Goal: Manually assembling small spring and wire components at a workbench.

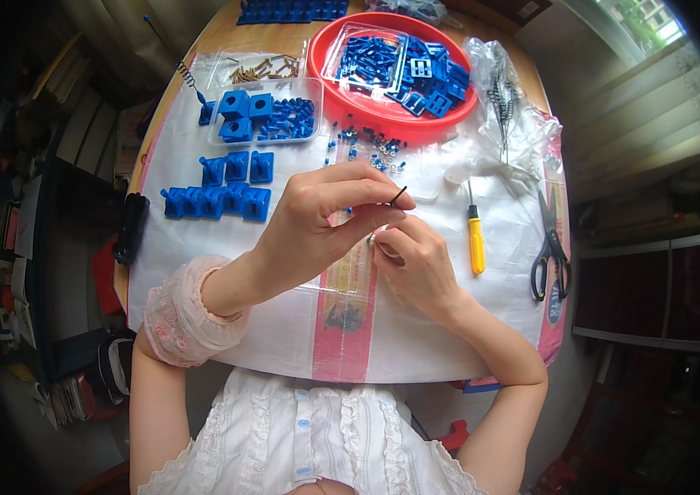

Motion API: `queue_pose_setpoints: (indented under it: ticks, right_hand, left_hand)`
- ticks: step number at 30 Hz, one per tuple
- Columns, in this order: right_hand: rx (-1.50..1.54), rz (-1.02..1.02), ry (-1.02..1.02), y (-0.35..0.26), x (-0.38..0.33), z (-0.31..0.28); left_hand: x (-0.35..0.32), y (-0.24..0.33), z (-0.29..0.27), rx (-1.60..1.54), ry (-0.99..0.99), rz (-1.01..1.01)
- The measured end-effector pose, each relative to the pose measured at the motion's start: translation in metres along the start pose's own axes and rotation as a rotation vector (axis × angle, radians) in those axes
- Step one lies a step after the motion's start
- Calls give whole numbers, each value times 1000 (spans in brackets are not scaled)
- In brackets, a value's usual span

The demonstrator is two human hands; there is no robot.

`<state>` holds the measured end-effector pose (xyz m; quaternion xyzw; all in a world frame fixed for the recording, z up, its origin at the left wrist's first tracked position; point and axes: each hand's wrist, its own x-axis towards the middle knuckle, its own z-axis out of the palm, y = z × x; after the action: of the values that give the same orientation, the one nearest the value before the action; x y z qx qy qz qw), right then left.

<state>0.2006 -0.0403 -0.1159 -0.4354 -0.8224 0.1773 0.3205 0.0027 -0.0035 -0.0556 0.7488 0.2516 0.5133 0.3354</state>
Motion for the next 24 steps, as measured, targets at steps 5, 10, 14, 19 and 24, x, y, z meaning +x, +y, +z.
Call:
queue_pose_setpoints:
  ticks: [5, 10, 14, 19, 24]
  right_hand:
    - [7, 10, 10, 4, -1, 3]
    - [-5, 1, 10, 3, 0, 1]
    - [3, -2, 19, 1, 2, 1]
    - [-47, 4, 107, -1, 5, -11]
    - [-96, -91, 70, -10, -4, -8]
  left_hand:
    - [0, 0, 0, 8, 4, 9]
    - [0, 0, 0, 10, 1, 8]
    - [0, -1, 0, 11, -4, 3]
    - [0, 0, 0, 0, 5, -3]
    - [0, -2, 0, 3, 5, -2]
